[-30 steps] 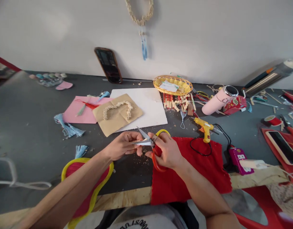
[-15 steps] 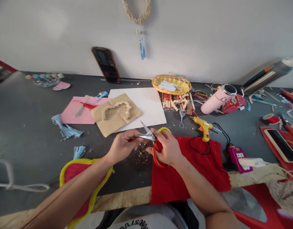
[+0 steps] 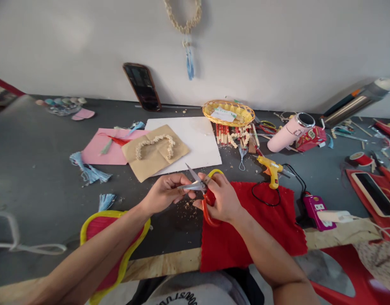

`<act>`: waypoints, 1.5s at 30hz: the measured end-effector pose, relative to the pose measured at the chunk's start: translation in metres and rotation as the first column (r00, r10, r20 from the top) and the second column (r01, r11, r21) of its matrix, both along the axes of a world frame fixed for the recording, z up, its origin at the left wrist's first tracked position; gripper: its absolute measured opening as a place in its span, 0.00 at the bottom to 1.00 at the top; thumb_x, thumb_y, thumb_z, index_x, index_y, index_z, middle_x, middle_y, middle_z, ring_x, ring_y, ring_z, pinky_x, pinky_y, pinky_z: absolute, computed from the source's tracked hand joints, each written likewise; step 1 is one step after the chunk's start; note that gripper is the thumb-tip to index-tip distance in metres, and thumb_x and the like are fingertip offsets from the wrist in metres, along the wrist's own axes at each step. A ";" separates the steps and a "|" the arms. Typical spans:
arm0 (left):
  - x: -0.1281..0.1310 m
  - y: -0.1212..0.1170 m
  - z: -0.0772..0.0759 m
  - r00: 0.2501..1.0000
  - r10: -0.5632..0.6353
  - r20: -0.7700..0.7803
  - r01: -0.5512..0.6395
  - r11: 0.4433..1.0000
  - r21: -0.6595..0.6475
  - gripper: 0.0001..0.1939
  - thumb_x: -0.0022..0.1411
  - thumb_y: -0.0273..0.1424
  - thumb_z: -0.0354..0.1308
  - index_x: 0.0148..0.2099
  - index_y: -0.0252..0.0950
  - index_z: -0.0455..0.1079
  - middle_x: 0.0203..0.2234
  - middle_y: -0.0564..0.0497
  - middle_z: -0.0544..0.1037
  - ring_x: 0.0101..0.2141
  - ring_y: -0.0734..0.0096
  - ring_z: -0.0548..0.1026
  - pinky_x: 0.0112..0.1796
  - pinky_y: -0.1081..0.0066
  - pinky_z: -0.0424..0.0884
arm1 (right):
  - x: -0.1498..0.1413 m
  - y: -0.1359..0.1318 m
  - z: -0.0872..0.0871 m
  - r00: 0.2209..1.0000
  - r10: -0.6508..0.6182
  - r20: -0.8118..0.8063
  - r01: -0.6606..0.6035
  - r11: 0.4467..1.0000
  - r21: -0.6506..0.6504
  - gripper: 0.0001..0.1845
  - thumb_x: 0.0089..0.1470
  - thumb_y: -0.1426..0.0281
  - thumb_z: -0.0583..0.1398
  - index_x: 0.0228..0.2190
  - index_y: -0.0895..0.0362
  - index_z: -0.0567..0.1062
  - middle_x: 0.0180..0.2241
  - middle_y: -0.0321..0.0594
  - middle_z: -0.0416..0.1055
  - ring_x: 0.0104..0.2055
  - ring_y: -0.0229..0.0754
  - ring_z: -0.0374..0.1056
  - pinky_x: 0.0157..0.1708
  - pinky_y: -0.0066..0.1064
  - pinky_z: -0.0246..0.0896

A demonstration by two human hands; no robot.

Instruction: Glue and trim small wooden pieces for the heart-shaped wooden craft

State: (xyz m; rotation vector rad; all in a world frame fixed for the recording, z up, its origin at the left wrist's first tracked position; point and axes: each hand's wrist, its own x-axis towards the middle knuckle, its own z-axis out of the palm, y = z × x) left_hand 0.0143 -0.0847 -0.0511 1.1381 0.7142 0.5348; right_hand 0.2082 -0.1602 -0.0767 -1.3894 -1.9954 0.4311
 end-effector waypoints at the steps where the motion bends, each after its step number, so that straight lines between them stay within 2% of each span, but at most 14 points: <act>1: 0.000 0.000 -0.001 1.000 0.003 -0.002 -0.003 1.000 0.006 0.18 0.50 0.42 0.68 0.30 0.32 0.70 0.22 0.47 0.80 0.15 0.82 0.60 0.17 0.77 0.54 | 0.000 0.000 0.000 1.000 -0.002 0.001 0.002 1.000 0.000 0.37 0.54 0.57 0.61 0.62 0.53 0.58 0.41 0.45 0.64 0.46 0.50 0.63 0.48 0.48 0.67; 7: 0.000 -0.001 -0.005 1.000 0.020 0.008 -0.020 0.999 0.028 0.19 0.51 0.44 0.67 0.31 0.32 0.70 0.22 0.49 0.79 0.15 0.83 0.60 0.18 0.77 0.56 | 0.000 0.000 -0.002 0.999 -0.021 0.029 0.021 1.000 -0.001 0.35 0.56 0.58 0.60 0.61 0.56 0.59 0.41 0.46 0.65 0.44 0.50 0.64 0.47 0.46 0.67; 12: 0.001 -0.003 -0.007 0.999 0.018 0.045 -0.020 0.999 0.028 0.18 0.55 0.42 0.65 0.32 0.31 0.69 0.23 0.49 0.79 0.16 0.83 0.61 0.18 0.77 0.56 | 0.001 0.002 -0.001 0.999 -0.023 0.043 0.023 1.000 -0.010 0.37 0.54 0.57 0.61 0.61 0.56 0.59 0.43 0.47 0.64 0.48 0.53 0.61 0.50 0.50 0.64; 18: 0.001 -0.004 -0.006 0.999 0.005 0.054 -0.008 0.999 0.051 0.16 0.57 0.41 0.63 0.33 0.31 0.69 0.24 0.49 0.79 0.16 0.83 0.62 0.18 0.77 0.57 | 0.002 0.002 -0.001 0.999 -0.026 0.041 0.026 1.000 0.011 0.38 0.53 0.58 0.62 0.61 0.55 0.58 0.44 0.47 0.64 0.47 0.52 0.60 0.50 0.50 0.63; 25: 0.002 -0.005 -0.007 0.990 0.138 0.028 -0.141 0.978 0.155 0.15 0.57 0.40 0.64 0.34 0.32 0.70 0.24 0.49 0.80 0.16 0.82 0.62 0.19 0.77 0.60 | 0.002 0.002 0.000 0.992 -0.082 0.092 0.084 0.996 -0.018 0.39 0.52 0.58 0.63 0.61 0.57 0.59 0.46 0.49 0.64 0.49 0.54 0.59 0.51 0.52 0.62; 31: 0.003 -0.005 -0.008 0.994 0.110 0.007 -0.111 0.989 0.099 0.15 0.56 0.40 0.64 0.34 0.32 0.69 0.24 0.50 0.80 0.16 0.83 0.62 0.19 0.77 0.60 | 0.001 0.002 0.000 0.994 -0.077 0.075 0.078 0.997 -0.015 0.38 0.53 0.57 0.62 0.60 0.59 0.59 0.47 0.51 0.64 0.49 0.55 0.60 0.51 0.52 0.62; 45: 0.003 -0.005 -0.008 0.997 0.080 -0.014 -0.077 0.985 0.156 0.15 0.58 0.41 0.62 0.34 0.32 0.70 0.24 0.49 0.79 0.16 0.82 0.62 0.20 0.77 0.60 | 0.001 0.002 -0.001 0.996 -0.068 0.063 0.070 0.997 -0.022 0.38 0.54 0.56 0.61 0.61 0.56 0.58 0.46 0.50 0.65 0.49 0.55 0.62 0.50 0.53 0.64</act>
